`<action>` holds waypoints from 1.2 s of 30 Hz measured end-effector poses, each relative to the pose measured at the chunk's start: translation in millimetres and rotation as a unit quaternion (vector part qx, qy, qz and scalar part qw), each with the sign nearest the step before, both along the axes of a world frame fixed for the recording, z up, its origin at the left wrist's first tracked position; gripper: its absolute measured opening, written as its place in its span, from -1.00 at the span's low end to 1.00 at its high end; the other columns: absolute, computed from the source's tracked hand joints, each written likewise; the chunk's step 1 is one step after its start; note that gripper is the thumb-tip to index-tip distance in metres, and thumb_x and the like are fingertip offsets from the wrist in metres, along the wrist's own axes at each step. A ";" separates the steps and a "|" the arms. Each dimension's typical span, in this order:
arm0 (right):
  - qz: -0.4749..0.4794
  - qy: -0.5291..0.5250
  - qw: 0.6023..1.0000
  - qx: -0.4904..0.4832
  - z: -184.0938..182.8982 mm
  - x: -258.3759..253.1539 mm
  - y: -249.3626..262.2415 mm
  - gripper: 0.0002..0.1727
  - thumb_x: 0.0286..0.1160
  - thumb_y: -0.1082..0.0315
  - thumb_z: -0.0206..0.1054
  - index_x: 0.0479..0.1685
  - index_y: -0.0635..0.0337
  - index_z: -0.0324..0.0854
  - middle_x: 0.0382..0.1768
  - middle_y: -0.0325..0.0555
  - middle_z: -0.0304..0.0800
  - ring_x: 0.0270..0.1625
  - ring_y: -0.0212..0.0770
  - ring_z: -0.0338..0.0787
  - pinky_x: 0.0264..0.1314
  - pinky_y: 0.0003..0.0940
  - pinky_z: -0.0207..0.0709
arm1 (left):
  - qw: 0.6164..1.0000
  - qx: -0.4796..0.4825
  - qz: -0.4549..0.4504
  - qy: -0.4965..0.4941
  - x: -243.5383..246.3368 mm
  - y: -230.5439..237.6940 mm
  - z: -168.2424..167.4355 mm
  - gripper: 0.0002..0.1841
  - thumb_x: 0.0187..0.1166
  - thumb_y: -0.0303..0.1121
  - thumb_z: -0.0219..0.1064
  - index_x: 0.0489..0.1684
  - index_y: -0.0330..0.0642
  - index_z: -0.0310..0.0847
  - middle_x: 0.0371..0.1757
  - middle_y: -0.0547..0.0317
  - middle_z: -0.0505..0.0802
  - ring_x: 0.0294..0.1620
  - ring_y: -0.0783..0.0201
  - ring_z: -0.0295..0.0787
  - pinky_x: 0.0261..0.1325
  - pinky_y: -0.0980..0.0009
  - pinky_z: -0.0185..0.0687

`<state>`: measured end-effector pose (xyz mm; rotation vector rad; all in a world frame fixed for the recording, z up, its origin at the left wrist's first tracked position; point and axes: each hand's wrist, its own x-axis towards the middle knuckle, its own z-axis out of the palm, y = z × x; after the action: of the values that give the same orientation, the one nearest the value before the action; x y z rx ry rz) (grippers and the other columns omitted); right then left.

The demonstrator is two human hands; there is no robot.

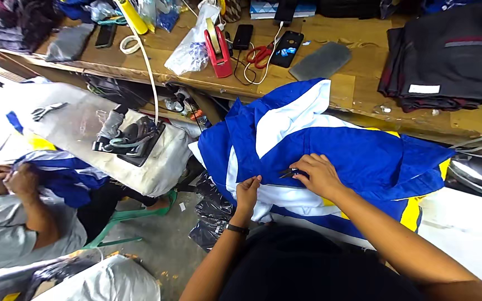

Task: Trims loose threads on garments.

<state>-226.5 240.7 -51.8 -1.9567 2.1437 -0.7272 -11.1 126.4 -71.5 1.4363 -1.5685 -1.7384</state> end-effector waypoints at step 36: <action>0.131 -0.087 0.987 0.012 14.5 3.8 -35.6 -0.78 0.49 0.18 0.46 0.00 -0.05 0.93 -0.12 -0.22 0.88 -0.01 -0.11 0.71 0.14 -0.05 0.46 | 0.997 -0.022 -0.036 0.067 6.9 1.6 26.1 -0.76 0.72 -0.46 0.22 -0.31 -0.35 0.79 -0.52 0.40 0.71 -0.55 0.66 0.44 -0.43 0.66 0.30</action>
<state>-222.7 205.0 -37.3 -2.0261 1.7464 -0.7870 -4.2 128.0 -45.4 1.2305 -1.5934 -1.7897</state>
